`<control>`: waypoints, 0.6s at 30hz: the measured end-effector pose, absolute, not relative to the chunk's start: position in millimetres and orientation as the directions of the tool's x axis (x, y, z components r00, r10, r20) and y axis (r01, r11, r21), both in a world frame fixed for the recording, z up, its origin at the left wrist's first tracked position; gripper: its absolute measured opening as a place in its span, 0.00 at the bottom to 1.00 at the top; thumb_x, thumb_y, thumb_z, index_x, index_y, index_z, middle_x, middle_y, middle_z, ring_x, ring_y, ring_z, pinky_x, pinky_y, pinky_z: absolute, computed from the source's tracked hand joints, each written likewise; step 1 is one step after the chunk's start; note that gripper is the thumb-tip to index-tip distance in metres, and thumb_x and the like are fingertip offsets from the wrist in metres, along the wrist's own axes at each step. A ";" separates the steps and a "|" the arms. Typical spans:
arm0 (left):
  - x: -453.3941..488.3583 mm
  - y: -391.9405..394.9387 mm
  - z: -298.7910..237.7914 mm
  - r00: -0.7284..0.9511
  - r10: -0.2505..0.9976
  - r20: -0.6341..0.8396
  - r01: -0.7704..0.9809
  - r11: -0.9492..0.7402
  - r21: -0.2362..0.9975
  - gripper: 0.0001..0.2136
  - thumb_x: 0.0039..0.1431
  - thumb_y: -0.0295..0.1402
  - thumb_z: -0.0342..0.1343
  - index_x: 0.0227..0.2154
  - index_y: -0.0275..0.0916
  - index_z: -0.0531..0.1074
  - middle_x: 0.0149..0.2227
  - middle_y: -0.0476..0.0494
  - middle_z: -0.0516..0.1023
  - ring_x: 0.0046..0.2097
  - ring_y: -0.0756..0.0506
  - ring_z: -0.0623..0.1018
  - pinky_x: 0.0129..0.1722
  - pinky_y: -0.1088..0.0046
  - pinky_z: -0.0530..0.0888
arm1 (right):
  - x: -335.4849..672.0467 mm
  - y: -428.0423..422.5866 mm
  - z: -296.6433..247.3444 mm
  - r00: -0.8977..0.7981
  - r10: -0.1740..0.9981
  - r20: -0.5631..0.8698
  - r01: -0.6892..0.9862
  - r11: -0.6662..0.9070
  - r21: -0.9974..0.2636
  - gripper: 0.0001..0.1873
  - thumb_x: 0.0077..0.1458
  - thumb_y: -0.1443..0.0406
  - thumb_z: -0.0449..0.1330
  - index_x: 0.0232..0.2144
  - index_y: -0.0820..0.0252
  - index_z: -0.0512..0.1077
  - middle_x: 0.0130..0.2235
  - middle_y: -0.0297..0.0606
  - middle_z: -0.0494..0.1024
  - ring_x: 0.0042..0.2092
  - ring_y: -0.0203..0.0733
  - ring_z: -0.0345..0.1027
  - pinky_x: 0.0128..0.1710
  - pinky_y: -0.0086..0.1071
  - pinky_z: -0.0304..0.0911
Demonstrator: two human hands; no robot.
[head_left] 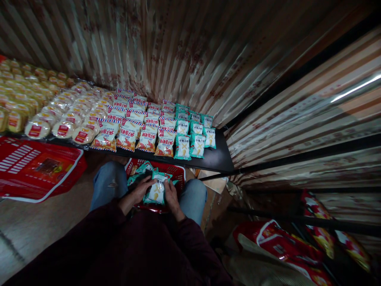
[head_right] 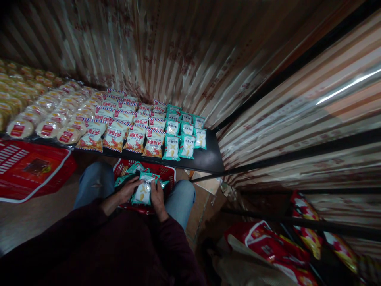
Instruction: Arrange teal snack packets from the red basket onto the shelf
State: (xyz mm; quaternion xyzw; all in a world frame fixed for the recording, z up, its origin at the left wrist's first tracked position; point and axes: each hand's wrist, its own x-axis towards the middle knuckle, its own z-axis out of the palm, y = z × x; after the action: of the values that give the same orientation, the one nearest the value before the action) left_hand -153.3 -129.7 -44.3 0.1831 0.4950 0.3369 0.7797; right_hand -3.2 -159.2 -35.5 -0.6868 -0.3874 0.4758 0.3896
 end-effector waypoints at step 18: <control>-143.9 -109.7 -9.8 0.096 0.807 -0.583 -0.353 0.575 0.738 0.20 0.31 0.45 0.68 0.27 0.37 0.75 0.26 0.48 0.76 0.30 0.46 0.74 0.32 0.73 0.67 | -0.3 -148.5 -1.0 0.134 0.869 -0.477 -0.074 -0.471 -0.879 0.29 0.43 0.42 0.61 0.37 0.58 0.72 0.33 0.36 0.78 0.35 0.42 0.72 0.36 0.33 0.67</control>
State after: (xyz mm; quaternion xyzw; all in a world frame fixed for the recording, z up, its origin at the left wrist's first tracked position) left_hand -143.9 -109.7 -9.8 0.2123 0.5339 0.4089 0.7090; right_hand -0.3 -148.5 -1.0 -0.6332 -0.3137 0.5786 0.4073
